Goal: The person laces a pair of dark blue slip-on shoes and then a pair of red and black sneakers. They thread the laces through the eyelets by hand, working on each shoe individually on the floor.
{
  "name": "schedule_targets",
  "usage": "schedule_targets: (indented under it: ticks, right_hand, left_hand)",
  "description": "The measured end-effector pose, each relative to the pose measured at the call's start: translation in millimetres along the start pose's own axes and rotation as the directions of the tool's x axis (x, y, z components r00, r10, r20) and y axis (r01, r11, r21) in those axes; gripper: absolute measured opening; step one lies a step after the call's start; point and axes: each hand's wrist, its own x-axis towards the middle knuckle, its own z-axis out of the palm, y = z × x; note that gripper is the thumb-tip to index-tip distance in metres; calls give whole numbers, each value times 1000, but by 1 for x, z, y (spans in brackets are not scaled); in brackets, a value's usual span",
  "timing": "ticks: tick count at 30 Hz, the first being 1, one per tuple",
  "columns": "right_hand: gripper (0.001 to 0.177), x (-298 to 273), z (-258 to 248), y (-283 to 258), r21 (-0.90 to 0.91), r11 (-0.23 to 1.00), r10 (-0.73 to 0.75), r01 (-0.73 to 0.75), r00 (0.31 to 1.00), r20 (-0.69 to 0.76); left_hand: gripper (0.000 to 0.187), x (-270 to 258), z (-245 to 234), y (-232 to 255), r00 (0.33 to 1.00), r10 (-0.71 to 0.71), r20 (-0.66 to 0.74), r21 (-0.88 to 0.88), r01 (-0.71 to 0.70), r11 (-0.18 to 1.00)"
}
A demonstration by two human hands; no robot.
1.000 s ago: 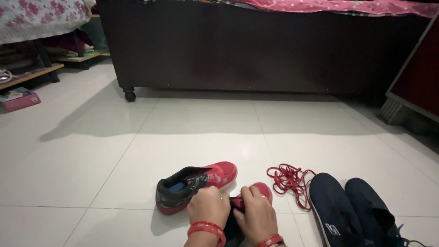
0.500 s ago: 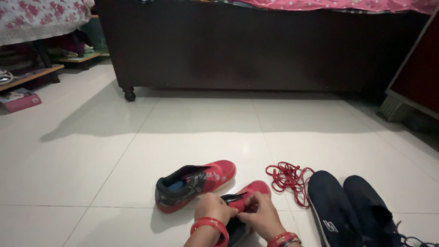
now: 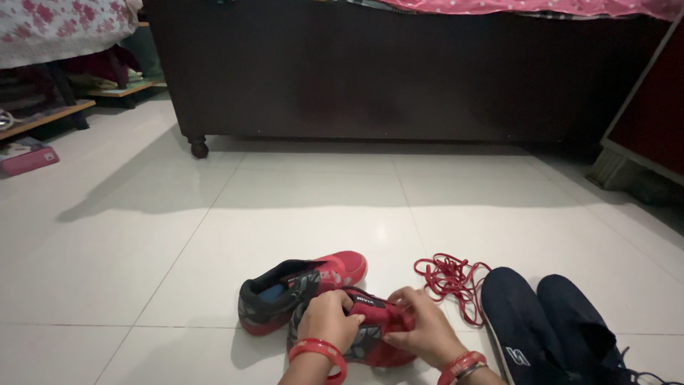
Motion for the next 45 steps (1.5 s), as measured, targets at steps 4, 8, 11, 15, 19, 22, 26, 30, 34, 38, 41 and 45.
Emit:
schedule_targets:
  ticks: [4, 8, 11, 15, 19, 22, 26, 30, 34, 38, 41, 45]
  right_hand:
    - [110, -8, -4, -7, -623, 775, 75, -106, 994, -77]
    - [103, -21, 5, -18, -684, 723, 34, -99, 994, -107]
    - [97, -24, 19, -31, -741, 639, 177, -207, 977, -120]
    - [104, -22, 39, -53, -742, 637, 155, -210, 977, -144]
    - [103, -17, 59, -54, -726, 664, 92, -181, 983, -161]
    - [84, -4, 49, -31, -677, 729, 71, -103, 995, -75]
    - [34, 32, -1, 24, -363, 910, 131, -198, 971, -200]
    - [18, 62, -45, 86, -565, 797, -3, -213, 934, -357]
    - [44, 61, -47, 134, -582, 806, -85, -103, 954, -286]
    - [19, 44, -36, 142, -628, 766, -23, -138, 970, -242]
    - [11, 32, -46, 115, -675, 736, -96, -52, 979, -180]
    - [19, 24, -81, 40, -648, 762, -159, -8, 967, -198]
  left_hand:
    - [37, 0, -11, -3, 989, 117, 86, -49, -114, 992]
    - [44, -4, -19, -3, 958, 196, 210, 64, -214, 975]
    - [43, -3, -18, -5, 965, 237, 110, 257, -258, 931]
    - [32, 9, -14, -18, 960, 260, -101, 367, -207, 907]
    - [26, 18, -2, -32, 903, 276, -330, 404, -129, 906]
    - [31, 23, -4, -35, 928, 252, -276, 354, -146, 924]
    - [53, 20, -8, -26, 968, 153, -199, 153, -123, 980]
    - [64, 17, -8, -18, 946, 204, -251, 130, -176, 976]
    - [62, 19, -12, -19, 956, 219, -197, 76, -208, 975]
    - [64, 19, -17, -15, 956, 214, -200, 167, -182, 969]
    - [69, 12, -16, 0, 929, 258, -265, 331, -164, 929]
    - [52, -8, -15, 25, 840, 443, -315, 311, -350, 884]
